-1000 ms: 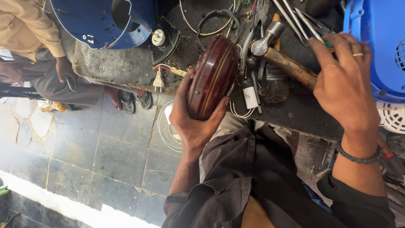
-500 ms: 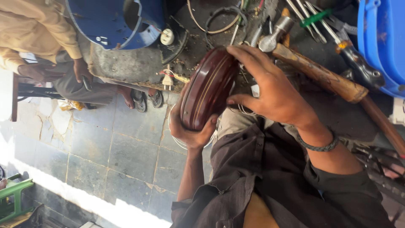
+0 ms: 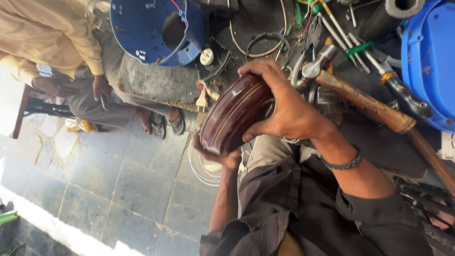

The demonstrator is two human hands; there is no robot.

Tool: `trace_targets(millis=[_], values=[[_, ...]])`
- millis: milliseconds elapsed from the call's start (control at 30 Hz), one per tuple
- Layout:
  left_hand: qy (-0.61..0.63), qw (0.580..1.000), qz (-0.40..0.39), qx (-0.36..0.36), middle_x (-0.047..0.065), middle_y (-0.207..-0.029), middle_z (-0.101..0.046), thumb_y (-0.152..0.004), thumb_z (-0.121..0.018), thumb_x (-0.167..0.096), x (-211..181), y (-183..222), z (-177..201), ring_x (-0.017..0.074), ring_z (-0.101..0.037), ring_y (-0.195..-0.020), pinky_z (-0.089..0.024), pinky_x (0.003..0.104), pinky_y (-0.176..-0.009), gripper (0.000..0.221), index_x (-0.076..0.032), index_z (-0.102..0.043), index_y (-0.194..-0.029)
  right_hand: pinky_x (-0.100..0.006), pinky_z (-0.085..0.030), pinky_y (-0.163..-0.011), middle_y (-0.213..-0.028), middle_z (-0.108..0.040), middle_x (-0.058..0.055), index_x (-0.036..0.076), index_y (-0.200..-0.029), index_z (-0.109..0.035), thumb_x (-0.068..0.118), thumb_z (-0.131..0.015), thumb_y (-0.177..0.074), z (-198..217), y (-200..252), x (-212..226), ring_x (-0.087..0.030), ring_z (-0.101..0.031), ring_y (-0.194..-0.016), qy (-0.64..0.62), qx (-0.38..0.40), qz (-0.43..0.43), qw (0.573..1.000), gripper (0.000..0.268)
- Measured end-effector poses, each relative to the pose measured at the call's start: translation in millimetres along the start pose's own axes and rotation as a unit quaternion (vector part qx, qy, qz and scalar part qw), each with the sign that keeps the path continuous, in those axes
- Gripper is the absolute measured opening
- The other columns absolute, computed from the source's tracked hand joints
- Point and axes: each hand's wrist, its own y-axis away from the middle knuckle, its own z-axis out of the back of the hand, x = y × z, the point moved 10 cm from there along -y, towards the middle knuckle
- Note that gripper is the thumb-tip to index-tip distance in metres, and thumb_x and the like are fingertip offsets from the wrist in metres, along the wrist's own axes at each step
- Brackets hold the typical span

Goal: The person disassembles a circular maroon electrical component, removes a brass fitting, and uses a screwdriver to adjust internal wiring and screws. The component is handled repeatedly and reassembled with visible tool use.

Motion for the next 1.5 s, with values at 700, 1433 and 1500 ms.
trace_targets(millis=[700,1433,1500], values=[[-0.276,0.907,-0.066,0.312,0.014,-0.131,-0.07,-0.077,-0.096,-0.036,-128.3,-82.5,-114.3,0.0291,-0.072,-0.12,-0.059,0.038,-0.104,0.076,-0.002,-0.061,-0.135,-0.055,-0.03,-0.131,-0.163,-0.031,-0.018,0.009,-0.16,-0.025,0.032,-0.1,-0.067,-5.5,9.9,-1.4,-0.042,-0.025,-0.157,0.108,0.014,0.071,0.992,0.121],[-0.322,0.893,-0.062,0.309,0.011,-0.131,-0.071,-0.08,-0.095,-0.032,-134.1,-78.4,-125.6,0.0258,-0.075,-0.116,-0.061,0.036,-0.099,0.064,-0.006,-0.066,-0.131,-0.037,-0.057,-0.092,-0.115,-0.07,-0.011,0.004,-0.122,-0.071,0.003,-0.08,-0.094,53.8,44.3,1.9,-0.026,-0.069,-0.108,0.24,-0.075,-0.02,0.968,0.029],[-0.32,0.895,-0.06,0.304,0.012,-0.132,-0.071,-0.079,-0.095,-0.032,-131.8,-79.6,-125.8,0.0259,-0.075,-0.117,-0.061,0.035,-0.099,0.065,-0.007,-0.066,-0.132,-0.04,-0.055,-0.083,-0.103,-0.07,-0.011,0.004,-0.11,-0.075,0.005,-0.08,-0.093,52.2,54.3,-9.0,-0.028,-0.068,-0.099,0.3,-0.085,-0.044,0.949,0.018]])
